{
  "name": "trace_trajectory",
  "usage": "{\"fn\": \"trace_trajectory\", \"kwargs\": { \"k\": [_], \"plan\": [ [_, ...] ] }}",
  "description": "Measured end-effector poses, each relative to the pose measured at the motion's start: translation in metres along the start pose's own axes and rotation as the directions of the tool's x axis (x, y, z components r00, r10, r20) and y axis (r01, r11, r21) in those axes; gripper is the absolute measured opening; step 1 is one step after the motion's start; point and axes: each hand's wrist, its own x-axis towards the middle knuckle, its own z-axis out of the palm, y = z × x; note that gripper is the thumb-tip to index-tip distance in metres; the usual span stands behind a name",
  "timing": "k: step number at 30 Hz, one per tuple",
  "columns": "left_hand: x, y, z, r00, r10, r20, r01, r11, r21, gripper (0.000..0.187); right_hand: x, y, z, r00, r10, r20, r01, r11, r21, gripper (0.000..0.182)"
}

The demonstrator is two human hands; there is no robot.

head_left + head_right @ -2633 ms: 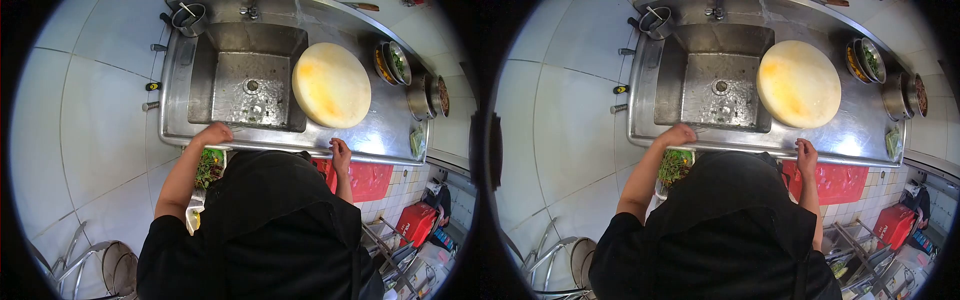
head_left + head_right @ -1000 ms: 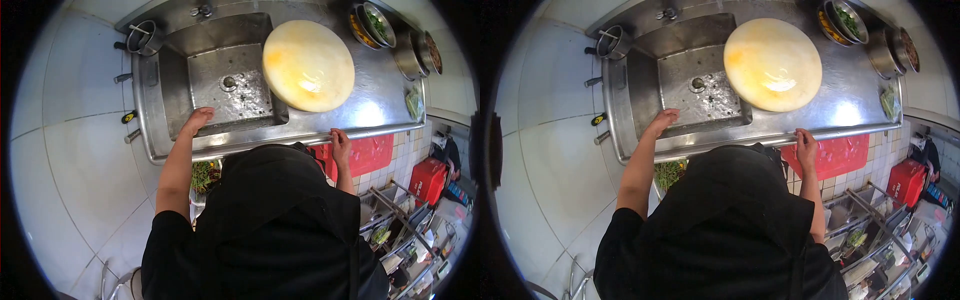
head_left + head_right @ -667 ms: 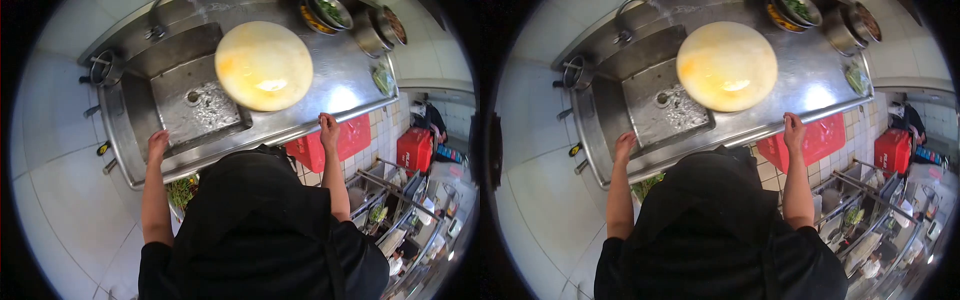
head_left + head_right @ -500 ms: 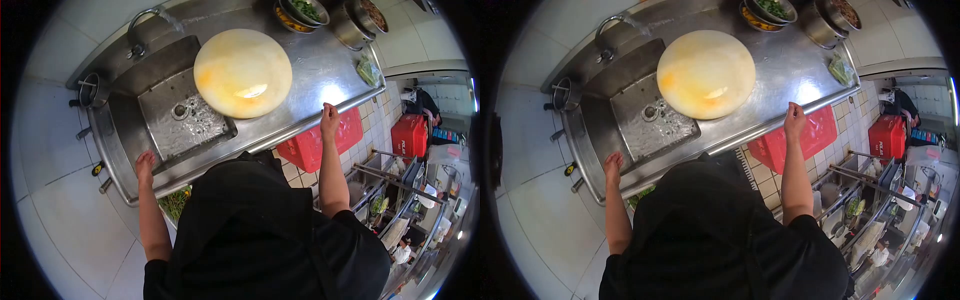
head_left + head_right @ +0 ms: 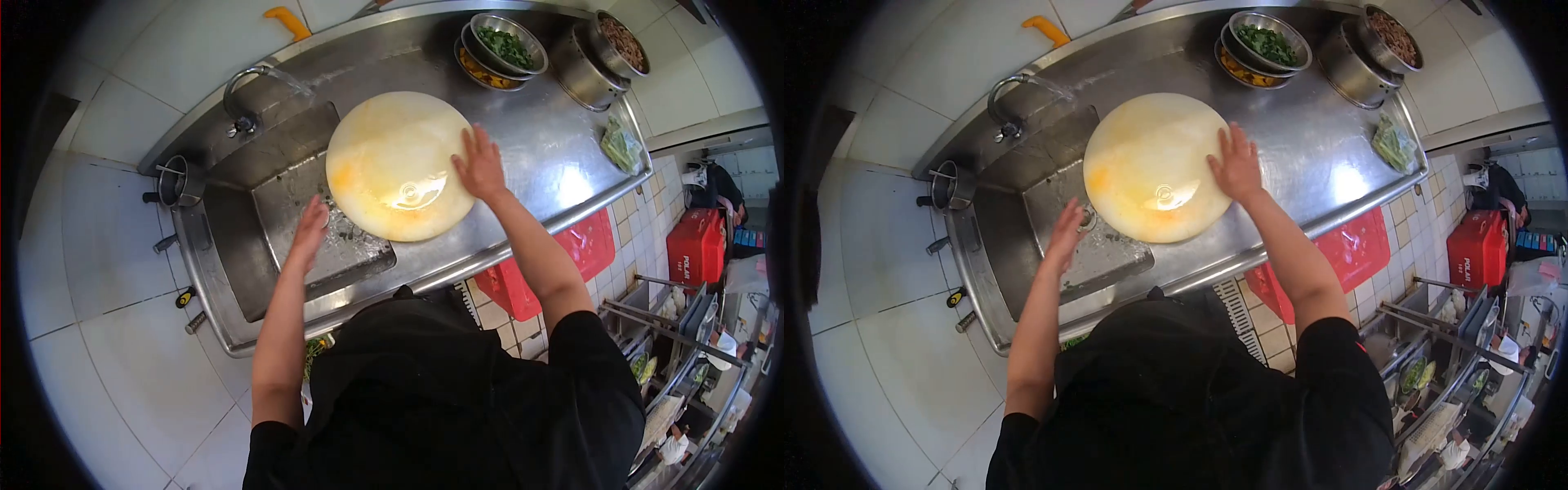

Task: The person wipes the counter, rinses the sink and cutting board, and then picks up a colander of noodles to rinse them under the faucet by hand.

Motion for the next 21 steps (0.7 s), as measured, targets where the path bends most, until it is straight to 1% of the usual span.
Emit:
{"fn": "trace_trajectory", "kwargs": {
  "k": [1,2,4,5,6,7,8,9,10,11,12,13,14,15,16,17,18,20,21],
  "plan": [
    [0.009,0.002,0.018,0.999,-0.020,0.033,0.019,0.999,0.032,0.066,0.007,-0.011,0.011,0.999,-0.001,0.048,0.007,0.992,-0.122,0.067],
    [0.013,0.004,0.033,1.000,-0.015,0.022,0.014,0.999,0.035,0.066,0.015,-0.022,0.021,0.995,0.002,0.095,0.021,0.970,-0.241,0.075],
    [0.020,0.007,0.052,0.996,-0.074,0.045,0.077,0.995,-0.057,0.074,0.025,-0.048,0.039,0.986,-0.062,0.154,0.101,0.961,-0.256,0.083],
    [0.017,0.011,0.051,0.996,-0.079,0.034,0.080,0.995,-0.057,0.074,0.027,-0.067,0.048,0.980,-0.060,0.188,0.106,0.964,-0.243,0.083],
    [0.010,0.018,0.049,0.994,-0.055,0.092,0.069,0.985,-0.158,0.077,0.029,-0.090,0.052,0.974,-0.077,0.215,0.125,0.967,-0.221,0.082],
    [0.007,0.023,0.047,0.989,-0.022,0.145,0.059,0.965,-0.256,0.081,0.031,-0.111,0.060,0.957,-0.127,0.260,0.177,0.969,-0.175,0.080],
    [0.007,0.024,0.044,0.991,-0.024,0.132,0.057,0.966,-0.254,0.081,0.035,-0.139,0.063,0.941,-0.153,0.301,0.190,0.977,-0.099,0.078],
    [0.009,0.023,0.042,0.992,-0.027,0.127,0.073,0.926,-0.371,0.083,0.030,-0.157,0.087,0.954,-0.240,0.178,0.230,0.970,0.075,0.077],
    [0.010,0.022,0.039,0.992,-0.028,0.121,0.084,0.870,-0.486,0.085,0.030,-0.182,0.082,0.919,-0.294,0.263,0.279,0.956,0.093,0.072],
    [0.011,0.020,0.036,0.994,-0.038,0.100,0.088,0.814,-0.575,0.085,0.027,-0.199,0.090,0.896,-0.366,0.251,0.325,0.926,0.192,0.069],
    [0.013,0.018,0.034,0.996,-0.039,0.080,0.078,0.810,-0.581,0.085,0.024,-0.210,0.097,0.868,-0.437,0.234,0.367,0.884,0.290,0.066],
    [0.016,0.015,0.033,0.996,-0.088,0.009,0.066,0.662,-0.747,0.082,0.020,-0.214,0.101,0.858,-0.455,0.238,0.380,0.875,0.301,0.066],
    [0.020,0.009,0.030,0.988,-0.150,-0.048,0.030,0.480,-0.877,0.079,0.015,-0.217,0.104,0.831,-0.515,0.209,0.390,0.808,0.442,0.061],
    [0.029,-0.003,0.025,0.986,-0.157,-0.063,0.018,0.467,-0.884,0.079,0.011,-0.219,0.108,0.804,-0.568,0.177,0.386,0.725,0.571,0.056],
    [0.045,-0.022,0.020,0.992,-0.101,-0.070,-0.006,0.530,-0.848,0.072,0.008,-0.216,0.105,0.789,-0.584,0.191,0.392,0.718,0.575,0.056],
    [0.050,-0.025,0.019,0.996,-0.048,-0.075,-0.032,0.588,-0.809,0.065,0.006,-0.206,0.097,0.842,-0.509,0.179,0.229,0.638,0.735,0.051],
    [0.051,-0.030,0.018,0.994,-0.062,-0.093,-0.041,0.570,-0.820,0.065,0.002,-0.194,0.090,0.884,-0.425,0.197,0.056,0.513,0.857,0.047],
    [0.043,-0.003,0.032,0.984,-0.131,-0.124,0.005,0.706,-0.708,0.050,0.002,-0.153,0.082,0.950,-0.306,0.061,0.149,0.618,0.772,0.040],
    [0.040,0.004,0.037,0.980,-0.142,-0.137,0.000,0.694,-0.720,0.050,0.002,-0.131,0.076,0.983,-0.171,0.073,0.065,0.684,0.727,0.037]
  ]
}}
